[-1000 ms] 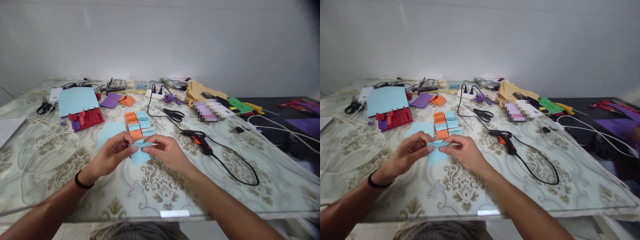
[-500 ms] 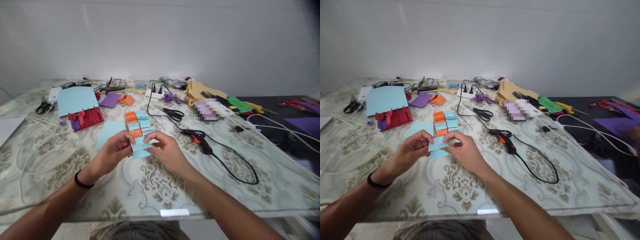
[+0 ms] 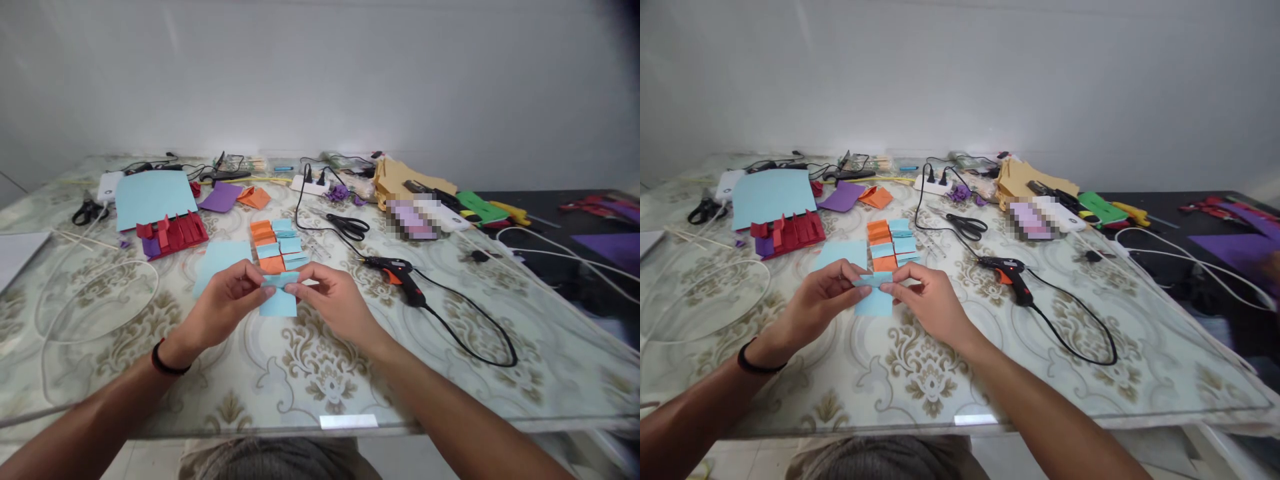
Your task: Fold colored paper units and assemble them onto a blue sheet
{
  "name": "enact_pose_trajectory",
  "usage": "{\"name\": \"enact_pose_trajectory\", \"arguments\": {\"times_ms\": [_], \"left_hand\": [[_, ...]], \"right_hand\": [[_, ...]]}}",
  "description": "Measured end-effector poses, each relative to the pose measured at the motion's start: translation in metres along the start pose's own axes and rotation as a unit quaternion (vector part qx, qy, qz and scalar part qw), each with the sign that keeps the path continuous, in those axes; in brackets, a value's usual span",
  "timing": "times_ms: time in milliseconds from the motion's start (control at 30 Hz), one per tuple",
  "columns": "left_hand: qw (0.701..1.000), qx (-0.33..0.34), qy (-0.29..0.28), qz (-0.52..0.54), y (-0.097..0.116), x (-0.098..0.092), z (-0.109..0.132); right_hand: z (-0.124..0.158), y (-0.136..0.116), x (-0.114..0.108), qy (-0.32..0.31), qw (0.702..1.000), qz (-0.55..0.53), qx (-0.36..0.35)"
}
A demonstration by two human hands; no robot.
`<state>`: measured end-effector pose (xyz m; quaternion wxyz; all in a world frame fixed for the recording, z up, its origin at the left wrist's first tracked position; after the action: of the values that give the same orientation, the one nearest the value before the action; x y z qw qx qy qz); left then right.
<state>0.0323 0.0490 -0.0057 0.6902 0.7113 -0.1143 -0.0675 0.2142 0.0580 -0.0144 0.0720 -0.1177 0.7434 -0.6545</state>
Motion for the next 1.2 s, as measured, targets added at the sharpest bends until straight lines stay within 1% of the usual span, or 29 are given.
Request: {"name": "enact_pose_trajectory", "arguments": {"times_ms": [133, 300, 367, 467, 600, 767, 867, 1033, 1200], "left_hand": [[0.999, 0.000, 0.025, -0.025, 0.000, -0.001, 0.001], [0.998, 0.010, 0.048, -0.036, 0.003, -0.001, 0.002], [0.998, 0.013, 0.050, -0.027, 0.003, 0.000, 0.002], [0.999, 0.005, 0.037, -0.012, 0.001, 0.001, 0.000], [0.999, -0.009, 0.032, -0.006, -0.003, 0.001, 0.000], [0.999, 0.017, 0.046, -0.019, -0.005, -0.002, 0.002], [0.998, 0.024, 0.052, -0.025, -0.006, -0.002, 0.003], [0.998, 0.028, 0.056, -0.013, -0.002, 0.000, 0.003], [0.996, 0.005, 0.088, -0.001, -0.002, -0.004, 0.002]], "right_hand": [[0.000, -0.001, 0.003, 0.003, 1.000, -0.018, -0.011], [0.001, 0.003, 0.003, 0.018, 1.000, -0.011, -0.008], [0.001, 0.004, 0.003, 0.027, 1.000, -0.009, -0.009], [0.001, 0.005, 0.002, 0.035, 0.999, -0.009, -0.014], [0.002, 0.007, 0.004, 0.024, 1.000, -0.015, 0.001], [0.003, 0.005, 0.010, 0.006, 0.998, -0.062, -0.014], [0.004, 0.005, 0.013, -0.005, 0.997, -0.080, -0.008], [0.005, 0.007, 0.012, 0.013, 0.997, -0.082, 0.007], [0.003, 0.008, 0.007, 0.023, 0.996, -0.084, 0.012]]}}
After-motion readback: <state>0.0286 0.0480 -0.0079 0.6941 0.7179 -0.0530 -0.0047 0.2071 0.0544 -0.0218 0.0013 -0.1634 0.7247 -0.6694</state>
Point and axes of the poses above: each hand's wrist, its own z-axis away from the middle knuckle, its own x-axis out of the palm, y = z × x, the point moved 5 cm from there along -z, towards the middle knuckle, and after that the axes turned 3 degrees about -x, right-handed, at the moved point
